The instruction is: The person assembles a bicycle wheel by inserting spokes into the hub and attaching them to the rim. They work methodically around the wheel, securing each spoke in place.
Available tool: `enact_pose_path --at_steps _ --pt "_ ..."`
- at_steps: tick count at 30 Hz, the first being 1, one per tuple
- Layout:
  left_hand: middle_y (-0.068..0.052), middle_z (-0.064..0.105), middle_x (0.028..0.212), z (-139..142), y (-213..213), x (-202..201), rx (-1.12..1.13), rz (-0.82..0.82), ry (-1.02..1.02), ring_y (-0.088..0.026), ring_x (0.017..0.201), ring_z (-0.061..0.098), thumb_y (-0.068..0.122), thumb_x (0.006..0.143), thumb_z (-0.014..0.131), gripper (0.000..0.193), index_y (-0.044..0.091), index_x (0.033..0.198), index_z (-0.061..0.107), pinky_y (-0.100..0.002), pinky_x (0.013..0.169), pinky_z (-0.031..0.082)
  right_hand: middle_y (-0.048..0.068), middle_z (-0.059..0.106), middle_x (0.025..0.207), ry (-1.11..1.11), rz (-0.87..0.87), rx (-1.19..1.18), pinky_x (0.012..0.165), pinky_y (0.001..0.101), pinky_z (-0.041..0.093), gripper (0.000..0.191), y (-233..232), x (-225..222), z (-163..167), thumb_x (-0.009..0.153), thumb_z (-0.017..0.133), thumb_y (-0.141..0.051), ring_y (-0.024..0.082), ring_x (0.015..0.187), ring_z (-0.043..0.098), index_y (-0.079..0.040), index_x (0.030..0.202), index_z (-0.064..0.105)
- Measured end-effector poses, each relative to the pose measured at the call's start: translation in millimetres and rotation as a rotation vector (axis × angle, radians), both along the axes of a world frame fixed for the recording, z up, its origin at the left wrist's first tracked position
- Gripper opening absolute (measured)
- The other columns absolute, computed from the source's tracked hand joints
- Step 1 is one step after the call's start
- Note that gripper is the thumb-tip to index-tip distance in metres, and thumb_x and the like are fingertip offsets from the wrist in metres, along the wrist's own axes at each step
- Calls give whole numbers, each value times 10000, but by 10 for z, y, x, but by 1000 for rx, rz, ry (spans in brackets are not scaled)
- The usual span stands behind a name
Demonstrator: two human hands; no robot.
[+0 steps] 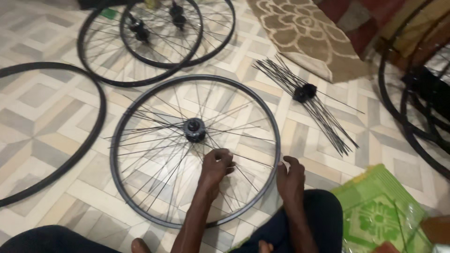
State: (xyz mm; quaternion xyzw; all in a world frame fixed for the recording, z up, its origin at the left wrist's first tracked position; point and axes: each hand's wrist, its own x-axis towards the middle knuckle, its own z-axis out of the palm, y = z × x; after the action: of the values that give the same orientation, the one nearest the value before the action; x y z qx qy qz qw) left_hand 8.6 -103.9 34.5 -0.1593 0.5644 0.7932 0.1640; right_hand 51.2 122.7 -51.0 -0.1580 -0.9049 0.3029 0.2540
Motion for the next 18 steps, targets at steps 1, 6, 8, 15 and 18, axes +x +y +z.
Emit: enact_pose_path --at_steps 1,6,8,15,18 --pt "-93 671 932 19 9 25 -147 -6 -5 -286 880 694 196 891 689 211 21 999 641 -369 741 589 200 648 1066 -161 -41 -326 812 408 493 360 44 26 -16 1016 620 -287 305 962 603 -55 1291 633" --pt "-187 689 866 -103 135 75 -717 50 137 -340 806 713 289 919 727 328 -24 892 629 -408 712 554 149 675 1044 -343 -16 -1309 828 436 575 426 14 32 65 1061 475 -331 278 940 670 11 1306 539" --pt "-197 669 884 -204 199 104 -914 187 504 -342 828 646 257 915 758 300 -21 870 655 -457 727 518 175 679 1045 -283 -69 -1377 836 432 570 408 -9 12 126 1065 440 -333 287 933 671 -2 1283 535" --pt "-234 654 929 -49 272 89 -1172 -19 723 -384 809 653 198 927 614 206 6 998 631 -497 675 503 193 700 1178 -263 -23 -1170 894 430 589 424 -112 -31 200 1010 484 -176 309 997 712 31 1377 525" --pt "-183 629 798 120 297 138 -755 -480 568 -383 751 664 196 986 579 207 18 1068 646 -487 702 510 226 710 1186 -192 70 -1141 913 414 602 444 -144 -35 274 1000 532 -158 307 1022 729 83 1373 552"
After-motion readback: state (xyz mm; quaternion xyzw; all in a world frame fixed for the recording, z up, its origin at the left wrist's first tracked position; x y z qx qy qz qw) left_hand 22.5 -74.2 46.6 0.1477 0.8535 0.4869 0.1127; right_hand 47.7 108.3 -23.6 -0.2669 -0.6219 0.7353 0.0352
